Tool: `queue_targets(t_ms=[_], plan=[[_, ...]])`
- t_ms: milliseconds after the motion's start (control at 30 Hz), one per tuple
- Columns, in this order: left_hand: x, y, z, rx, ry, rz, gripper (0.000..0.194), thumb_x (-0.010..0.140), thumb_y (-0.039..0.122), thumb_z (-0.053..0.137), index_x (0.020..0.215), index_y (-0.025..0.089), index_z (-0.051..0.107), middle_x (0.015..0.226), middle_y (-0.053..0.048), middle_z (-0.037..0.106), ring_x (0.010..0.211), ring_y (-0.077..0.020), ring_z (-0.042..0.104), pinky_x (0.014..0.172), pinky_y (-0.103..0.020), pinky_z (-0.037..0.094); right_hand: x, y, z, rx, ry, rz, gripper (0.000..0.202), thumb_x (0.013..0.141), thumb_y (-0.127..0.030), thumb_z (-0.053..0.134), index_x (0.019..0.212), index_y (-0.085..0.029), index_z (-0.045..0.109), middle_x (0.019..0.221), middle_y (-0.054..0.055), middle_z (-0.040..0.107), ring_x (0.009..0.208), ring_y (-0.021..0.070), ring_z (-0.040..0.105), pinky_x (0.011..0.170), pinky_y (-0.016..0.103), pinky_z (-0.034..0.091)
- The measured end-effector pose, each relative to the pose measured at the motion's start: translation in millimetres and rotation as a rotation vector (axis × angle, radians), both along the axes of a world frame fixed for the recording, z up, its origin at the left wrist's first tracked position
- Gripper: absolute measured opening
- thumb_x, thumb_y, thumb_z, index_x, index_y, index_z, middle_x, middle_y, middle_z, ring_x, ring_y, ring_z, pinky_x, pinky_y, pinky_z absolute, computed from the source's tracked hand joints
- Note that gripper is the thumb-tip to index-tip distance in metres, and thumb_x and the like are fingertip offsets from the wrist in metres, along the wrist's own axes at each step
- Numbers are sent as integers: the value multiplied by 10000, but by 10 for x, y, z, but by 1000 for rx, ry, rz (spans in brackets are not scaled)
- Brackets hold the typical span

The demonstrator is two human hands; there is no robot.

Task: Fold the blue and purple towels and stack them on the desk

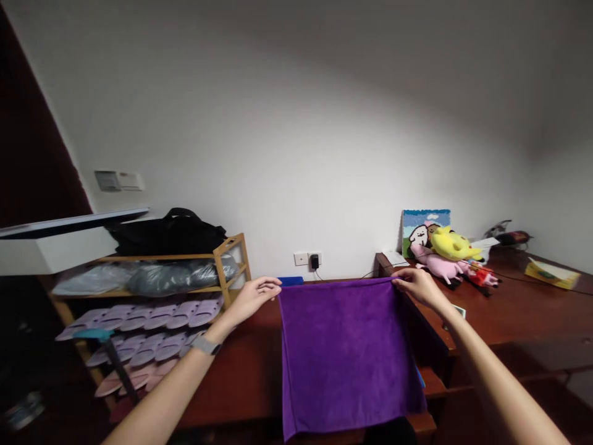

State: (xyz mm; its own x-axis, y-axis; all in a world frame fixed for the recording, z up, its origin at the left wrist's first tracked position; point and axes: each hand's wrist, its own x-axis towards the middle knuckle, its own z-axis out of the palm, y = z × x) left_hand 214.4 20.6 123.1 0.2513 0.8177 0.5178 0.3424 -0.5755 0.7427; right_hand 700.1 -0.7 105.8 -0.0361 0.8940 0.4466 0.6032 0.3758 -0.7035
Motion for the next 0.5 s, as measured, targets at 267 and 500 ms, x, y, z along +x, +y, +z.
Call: queue_targets(t_ms=[267,500], plan=[[694,864,96,216,9,187,315,959,394,517,1056,163,709,1007,-96,717,745,-174,675,793,-367,571,226,728,272,226,-51,-261,370,804,-446,626,993,-163,772,856,73,773,769,211,686,738,319,528],[792,425,-745,310,107,167,235,989,278,482,1036,213,703,1041,-71,700,983,-218,676,932,-392,548,341,336,-456,205,-36,-274,429,812,-554,583,1000,-206,749,979,97,775,864,261,708,833,397,560]])
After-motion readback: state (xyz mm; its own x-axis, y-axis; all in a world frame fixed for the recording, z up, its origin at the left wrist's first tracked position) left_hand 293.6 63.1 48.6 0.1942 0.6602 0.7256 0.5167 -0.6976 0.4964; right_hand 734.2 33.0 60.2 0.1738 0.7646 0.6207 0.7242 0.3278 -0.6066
